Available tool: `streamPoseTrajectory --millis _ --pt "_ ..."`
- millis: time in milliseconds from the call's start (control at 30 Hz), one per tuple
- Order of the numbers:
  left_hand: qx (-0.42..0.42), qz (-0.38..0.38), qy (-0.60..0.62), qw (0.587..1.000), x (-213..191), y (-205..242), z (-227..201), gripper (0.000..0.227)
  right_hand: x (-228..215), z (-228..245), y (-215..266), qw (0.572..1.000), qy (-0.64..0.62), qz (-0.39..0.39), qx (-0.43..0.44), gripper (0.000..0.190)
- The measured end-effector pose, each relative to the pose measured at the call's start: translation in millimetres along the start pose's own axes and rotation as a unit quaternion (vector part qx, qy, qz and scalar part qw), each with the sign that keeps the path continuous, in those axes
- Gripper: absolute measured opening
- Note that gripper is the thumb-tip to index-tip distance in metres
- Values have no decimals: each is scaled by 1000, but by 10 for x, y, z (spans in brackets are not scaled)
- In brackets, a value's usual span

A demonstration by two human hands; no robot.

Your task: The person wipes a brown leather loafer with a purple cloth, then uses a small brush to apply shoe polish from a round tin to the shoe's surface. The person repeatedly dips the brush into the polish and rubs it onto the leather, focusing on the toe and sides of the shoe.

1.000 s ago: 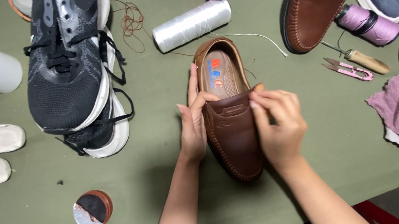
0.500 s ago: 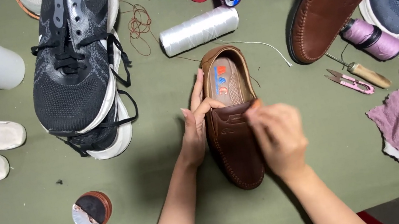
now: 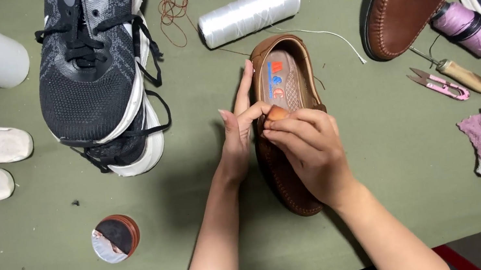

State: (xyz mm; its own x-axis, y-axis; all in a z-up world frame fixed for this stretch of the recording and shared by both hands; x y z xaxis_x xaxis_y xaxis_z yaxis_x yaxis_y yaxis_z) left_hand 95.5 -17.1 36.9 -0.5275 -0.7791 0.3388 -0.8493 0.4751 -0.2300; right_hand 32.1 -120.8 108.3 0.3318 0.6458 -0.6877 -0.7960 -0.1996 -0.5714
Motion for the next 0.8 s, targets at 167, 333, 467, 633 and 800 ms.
streamPoseTrajectory --millis 167,333,467,633,800 --pt "-11 -6 -10 1000 9 30 -53 92 -335 -127 90 998 27 -5 61 9" --pt "-5 -5 -5 1000 -12 24 55 94 -69 60 7 1000 23 -18 6 8" --pt "-2 -8 -22 1000 46 39 -122 89 -304 -64 -23 998 10 -14 59 8" --pt "-3 -1 -5 1000 35 40 -40 91 -247 -73 328 996 32 -39 71 10" --pt "-4 -4 3 1000 74 78 -16 92 -341 -142 463 989 35 -81 118 5"
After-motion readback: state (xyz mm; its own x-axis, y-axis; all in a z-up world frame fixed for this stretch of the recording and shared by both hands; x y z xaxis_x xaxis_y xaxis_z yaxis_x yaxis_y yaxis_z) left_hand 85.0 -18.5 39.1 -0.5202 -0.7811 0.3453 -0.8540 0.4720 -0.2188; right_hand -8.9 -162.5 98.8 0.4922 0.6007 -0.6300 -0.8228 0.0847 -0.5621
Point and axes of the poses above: each hand's wrist, its own y-axis away from the middle knuckle, its own x-axis out of the palm, z = x × y, the point moved 9 cm from there along -y, towards the middle knuckle, and after that the axes turned 6 degrees about z, right-handed, at the moved point
